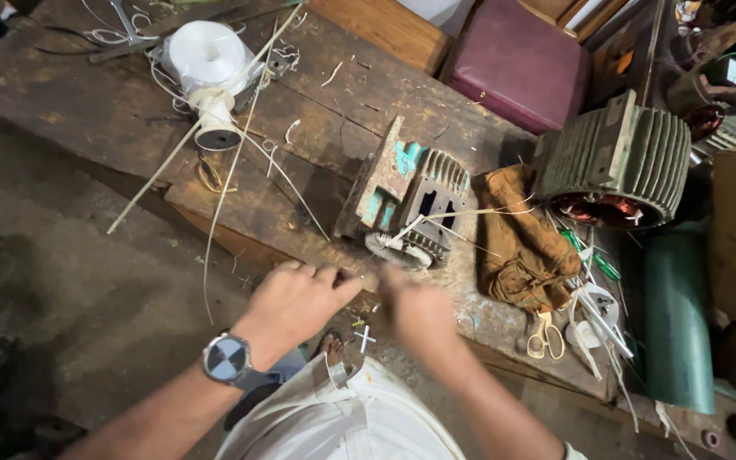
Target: The person cuts and trims white insulating strips at a workbench, then moves a motor housing aside and wipes the bench with a cloth. They then work on a motor stator with copper windings, using a knife to trim and adjust material around the windings and repositioning the stator on the bench.
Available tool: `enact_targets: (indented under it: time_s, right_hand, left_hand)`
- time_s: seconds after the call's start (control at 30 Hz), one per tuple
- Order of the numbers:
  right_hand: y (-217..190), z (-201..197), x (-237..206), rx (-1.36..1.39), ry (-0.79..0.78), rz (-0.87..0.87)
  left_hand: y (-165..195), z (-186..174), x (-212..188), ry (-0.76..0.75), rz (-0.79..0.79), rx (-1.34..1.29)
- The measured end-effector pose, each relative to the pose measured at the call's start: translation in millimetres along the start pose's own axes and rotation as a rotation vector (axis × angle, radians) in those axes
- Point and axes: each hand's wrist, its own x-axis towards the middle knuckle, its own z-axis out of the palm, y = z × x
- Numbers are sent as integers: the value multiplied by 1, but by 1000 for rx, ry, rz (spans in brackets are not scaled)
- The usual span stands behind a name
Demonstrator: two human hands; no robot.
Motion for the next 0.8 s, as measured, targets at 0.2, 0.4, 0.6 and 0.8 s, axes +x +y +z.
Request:
enact_targets:
  time_s: [0.2,0.4,0.6,0.8]
  right_hand:
    - [11,13,0,161,-100,57]
    - [18,32,-9,207,187,-41]
    - [25,44,-9,-49,26,230]
    - [10,15,-12,109,-199,65]
  left_hand:
    - [4,4,0,38,-16,-4]
    - [12,5,2,96,-33,46]
    - [18,14,0,61,-42,52]
    - [45,20,5,-103,-374,-250]
